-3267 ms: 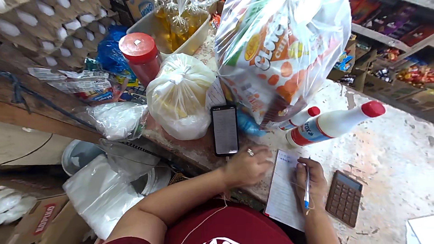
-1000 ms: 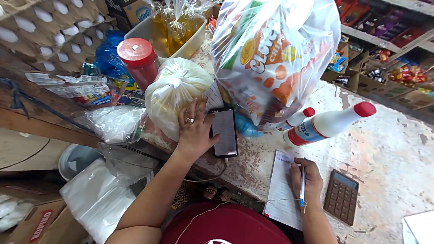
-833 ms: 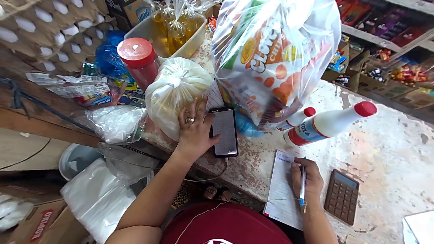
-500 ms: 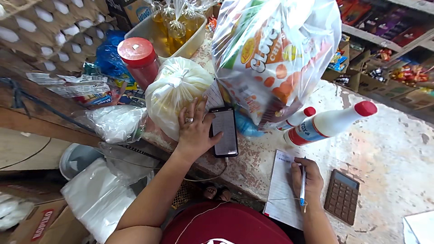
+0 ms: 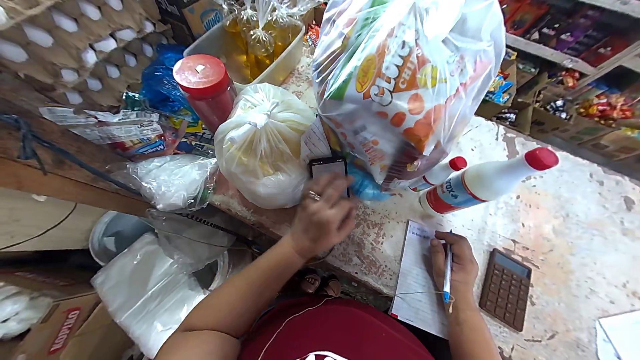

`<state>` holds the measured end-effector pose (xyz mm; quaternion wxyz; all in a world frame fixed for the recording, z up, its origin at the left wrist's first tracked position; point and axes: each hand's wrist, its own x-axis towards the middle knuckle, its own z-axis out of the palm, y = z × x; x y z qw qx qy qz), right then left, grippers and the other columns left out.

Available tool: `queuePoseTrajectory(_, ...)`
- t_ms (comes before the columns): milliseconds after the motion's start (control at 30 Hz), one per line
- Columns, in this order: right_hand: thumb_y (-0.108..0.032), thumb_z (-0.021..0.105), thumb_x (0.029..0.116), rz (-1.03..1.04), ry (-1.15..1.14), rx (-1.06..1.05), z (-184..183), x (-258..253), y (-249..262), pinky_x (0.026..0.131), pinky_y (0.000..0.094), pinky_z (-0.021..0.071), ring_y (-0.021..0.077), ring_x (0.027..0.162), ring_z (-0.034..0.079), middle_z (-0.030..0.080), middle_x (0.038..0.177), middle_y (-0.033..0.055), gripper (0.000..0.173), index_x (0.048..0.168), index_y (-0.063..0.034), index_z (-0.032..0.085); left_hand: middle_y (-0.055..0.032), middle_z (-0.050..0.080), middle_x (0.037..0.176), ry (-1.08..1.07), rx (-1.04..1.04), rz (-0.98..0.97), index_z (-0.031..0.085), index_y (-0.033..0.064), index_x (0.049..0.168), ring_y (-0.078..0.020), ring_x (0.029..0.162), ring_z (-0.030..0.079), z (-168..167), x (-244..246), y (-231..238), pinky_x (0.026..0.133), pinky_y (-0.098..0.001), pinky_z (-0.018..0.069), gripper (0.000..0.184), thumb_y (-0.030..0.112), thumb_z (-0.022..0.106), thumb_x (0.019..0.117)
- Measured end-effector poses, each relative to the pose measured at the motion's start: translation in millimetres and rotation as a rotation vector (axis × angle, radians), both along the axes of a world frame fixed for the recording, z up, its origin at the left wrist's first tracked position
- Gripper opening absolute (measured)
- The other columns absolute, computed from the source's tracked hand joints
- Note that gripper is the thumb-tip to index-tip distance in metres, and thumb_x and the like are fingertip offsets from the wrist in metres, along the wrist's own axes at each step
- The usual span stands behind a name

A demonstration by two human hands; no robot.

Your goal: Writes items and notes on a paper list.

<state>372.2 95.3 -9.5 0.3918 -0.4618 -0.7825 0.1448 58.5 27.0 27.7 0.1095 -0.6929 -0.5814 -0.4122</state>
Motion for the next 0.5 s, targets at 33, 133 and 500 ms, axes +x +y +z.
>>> queuePoseTrajectory(33, -0.024, 0.057, 0.1021, 0.0, 0.001, 0.0, -0.3, -0.2, 0.1, 0.065, 0.0145, 0.0437, 0.0051, 0.074, 0.054, 0.064, 0.096, 0.0165, 0.035, 0.107, 0.0084, 0.069, -0.0111, 0.069, 0.13, 0.01, -0.029, -0.103, 0.077, 0.0132, 0.091, -0.0338, 0.131, 0.057, -3.8, 16.0, 0.2, 0.109, -0.0525, 0.0448, 0.018, 0.025, 0.064, 0.0935)
queuePoseTrajectory(133, -0.024, 0.057, 0.1014, -0.011, -0.01, 0.003, -0.1, -1.0, 0.0, 0.067, 0.0166, 0.0457, 0.0079, 0.076, 0.056, 0.065, 0.096, 0.0184, 0.035, 0.106, 0.0093, 0.069, -0.013, 0.063, 0.141, 0.038, -0.331, -0.42, 0.071, 0.0068, 0.124, -0.0322, 0.138, 0.053, -8.4, 62.6, -2.5, 0.116, -0.0528, 0.039, 0.035, 0.029, 0.061, 0.0989)
queuePoseTrajectory(500, -0.025, 0.057, 0.1007, -0.009, 0.018, 0.003, -0.2, -0.7, 0.6, 0.069, 0.0162, 0.0465, 0.0081, 0.079, 0.058, 0.065, 0.097, 0.0181, 0.036, 0.106, 0.009, 0.069, -0.0207, 0.024, 0.168, 0.133, -0.743, -0.721, 0.034, -0.0003, 0.158, -0.0353, 0.158, 0.016, -15.5, 123.7, 15.7, 0.126, -0.0569, 0.0122, 0.084, 0.058, 0.052, 0.0997)
